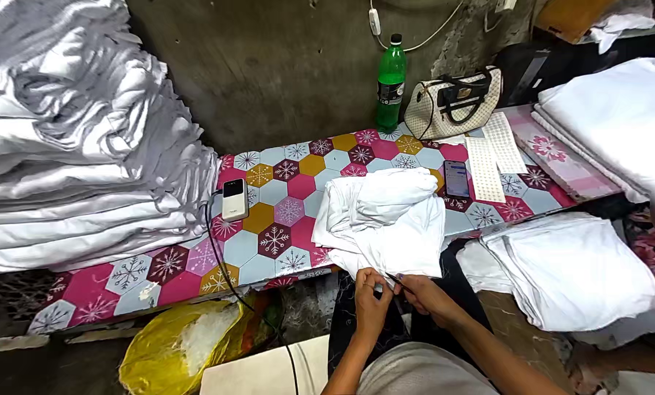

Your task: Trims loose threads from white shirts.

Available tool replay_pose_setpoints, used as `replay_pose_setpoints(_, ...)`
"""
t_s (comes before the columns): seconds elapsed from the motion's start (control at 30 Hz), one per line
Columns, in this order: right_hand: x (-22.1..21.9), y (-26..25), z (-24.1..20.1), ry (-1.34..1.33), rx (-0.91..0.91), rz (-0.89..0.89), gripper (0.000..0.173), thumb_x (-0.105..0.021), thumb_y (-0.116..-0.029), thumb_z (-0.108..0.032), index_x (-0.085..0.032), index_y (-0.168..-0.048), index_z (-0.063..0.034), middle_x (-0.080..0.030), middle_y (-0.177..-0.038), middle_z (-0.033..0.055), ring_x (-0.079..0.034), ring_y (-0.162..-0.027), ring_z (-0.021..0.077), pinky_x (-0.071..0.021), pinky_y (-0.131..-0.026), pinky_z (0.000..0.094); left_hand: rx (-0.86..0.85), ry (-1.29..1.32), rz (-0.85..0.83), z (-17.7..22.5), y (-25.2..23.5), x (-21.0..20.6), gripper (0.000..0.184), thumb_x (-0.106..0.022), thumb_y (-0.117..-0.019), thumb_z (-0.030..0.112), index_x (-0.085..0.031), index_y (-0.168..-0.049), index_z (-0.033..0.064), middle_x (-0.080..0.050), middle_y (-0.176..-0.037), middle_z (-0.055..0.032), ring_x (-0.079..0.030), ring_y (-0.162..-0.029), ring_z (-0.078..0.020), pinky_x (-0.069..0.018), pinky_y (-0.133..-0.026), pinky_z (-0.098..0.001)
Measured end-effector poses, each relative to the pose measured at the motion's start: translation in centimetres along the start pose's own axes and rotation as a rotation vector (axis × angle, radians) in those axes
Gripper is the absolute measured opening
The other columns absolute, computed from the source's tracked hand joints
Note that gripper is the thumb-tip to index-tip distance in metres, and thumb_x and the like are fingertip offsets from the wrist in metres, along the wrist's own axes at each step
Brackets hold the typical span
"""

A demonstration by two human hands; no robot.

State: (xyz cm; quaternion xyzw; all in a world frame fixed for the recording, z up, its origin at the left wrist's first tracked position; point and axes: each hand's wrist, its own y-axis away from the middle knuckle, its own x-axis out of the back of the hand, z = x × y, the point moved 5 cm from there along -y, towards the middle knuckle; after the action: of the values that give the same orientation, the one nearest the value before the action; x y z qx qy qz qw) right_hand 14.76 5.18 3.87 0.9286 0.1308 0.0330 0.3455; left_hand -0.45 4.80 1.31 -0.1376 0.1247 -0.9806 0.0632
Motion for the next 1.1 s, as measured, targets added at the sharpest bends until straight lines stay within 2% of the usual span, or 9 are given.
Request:
replay_pose_setpoints(0.13, 0.5, 0.3, 0.1, -0.002, 0.005, -0.001, 0.04, -0.035, -0.1131, -0.031, -0.064, -0.099, -0.0059, -0.037, -0.055, -0.0088, -0.031, -0.042, 0.0019, -0.0288, -0.042, 0.0187, 0.07, -0.133, -0.088, -0.1, 0.9, 1.0, 0.008, -0.067, -0.0826, 0.004, -0.068, -0.086, -0.0035, -0.068, -0.106, -0.0178, -0.068, -0.098, -0.0237, -0.0577, -0.083, -0.0361)
replay_pose_setpoints(0.3, -0.2, 1.2, -1.1, 0.005, 0.049, -0.077, 0.04, -0.035, -0.113, -0.031, -0.064, -0.1, -0.008, -0.037, -0.056, -0.0098, -0.032, -0.043, 0.0013, -0.0293, -0.043, 0.0183, 0.254, 0.019, -0.12, 0.5, -0.5, 1.4, 0.048, -0.071, -0.0904, 0.014, -0.056, -0.131, -0.0078, -0.07, -0.112, -0.0176, -0.071, -0.084, -0.0175, -0.0593, -0.077, -0.0324)
replay_pose_setpoints(0.5, 0.3, 1.2, -1.9, 0.006, 0.078, -0.04, 0.038, -0.035, -0.1129, -0.028, -0.064, -0.1, -0.0066, -0.038, -0.055, -0.01, -0.033, -0.043, 0.001, -0.0296, -0.044, 0.0183, 0.209, -0.162, -0.167, -1.4, -2.1, 2.4, 0.014, -0.066, -0.0949, 0.007, -0.075, -0.096, -0.0041, -0.074, -0.092, -0.0156, -0.072, -0.083, -0.0217, -0.0592, -0.083, -0.0391)
replay_pose_setpoints(0.63, 1.0, 1.7, -1.3, -0.016, 0.066, -0.062, 0.04, -0.033, -0.113, -0.03, -0.064, -0.1, -0.0076, -0.036, -0.055, -0.01, -0.031, -0.043, 0.001, -0.0288, -0.043, 0.0181, 0.408, -0.525, -0.328, -1.0, -2.3, 5.7, 0.026, -0.056, -0.1023, 0.013, -0.07, -0.113, -0.006, -0.069, -0.115, -0.0255, -0.069, -0.105, -0.0401, -0.0525, -0.095, -0.057)
replay_pose_setpoints(0.77, -0.3, 1.6, -2.3, -0.011, 0.111, -0.115, 0.04, -0.032, -0.1126, -0.032, -0.064, -0.101, -0.0094, -0.038, -0.057, -0.0107, -0.032, -0.045, 0.0006, -0.0295, -0.044, 0.018, 0.223, -0.117, -0.255, 1.2, -2.9, 2.9, 0.045, -0.072, -0.0913, 0.008, -0.062, -0.133, -0.0042, -0.069, -0.122, -0.0196, -0.073, -0.092, -0.0239, -0.061, -0.083, -0.0384)
replay_pose_setpoints(0.87, -0.9, 1.9, -3.0, 0.012, 0.159, -0.12, 0.042, -0.029, -0.1128, -0.032, -0.064, -0.103, -0.009, -0.039, -0.059, -0.0108, -0.034, -0.046, 0.0005, -0.0306, -0.045, 0.0181, 0.164, -0.097, -0.278, -0.2, -3.3, 0.5, 0.019, -0.069, -0.092, 0.004, -0.072, -0.106, -0.0092, -0.073, -0.096, -0.019, -0.072, -0.086, -0.0248, -0.0583, -0.085, -0.041)
replay_pose_setpoints(0.93, 0.4, 2.6, -3.4, 0.016, 0.209, -0.073, 0.045, -0.027, -0.1126, -0.032, -0.064, -0.106, -0.0085, -0.04, -0.059, -0.0117, -0.034, -0.047, 0.0002, -0.0317, -0.046, 0.0181, 0.082, -0.176, -0.271, -1.1, -3.3, 1.6, 0.012, -0.069, -0.0918, 0.004, -0.076, -0.092, -0.006, -0.075, -0.091, -0.0177, -0.074, -0.086, -0.0271, -0.0586, -0.087, -0.0448)
replay_pose_setpoints(1.0, 2.5, 3.5, -2.9, 0.002, 0.272, 0.023, 0.047, -0.026, -0.1118, -0.034, -0.065, -0.107, -0.0087, -0.04, -0.059, -0.0126, -0.034, -0.047, -0.0005, -0.0316, -0.046, 0.0179, 0.18, -0.348, -0.331, -2.3, -2.7, 4.7, 0.013, -0.069, -0.0938, 0.006, -0.078, -0.093, -0.0032, -0.075, -0.093, -0.0181, -0.074, -0.09, -0.0308, -0.0579, -0.089, -0.0498)
replay_pose_setpoints(1.1, 5.5, 4.0, -2.0, -0.012, 0.355, 0.191, 0.034, -0.038, -0.1086, -0.031, -0.064, -0.101, -0.0108, -0.042, -0.059, -0.0128, -0.037, -0.047, -0.0012, -0.0333, -0.046, 0.0166, 0.626, -0.759, -0.456, -2.9, -2.2, 9.7, 0.027, -0.062, -0.1013, 0.018, -0.073, -0.109, -0.0053, -0.07, -0.113, -0.0292, -0.065, -0.113, -0.0468, -0.0488, -0.098, -0.064)
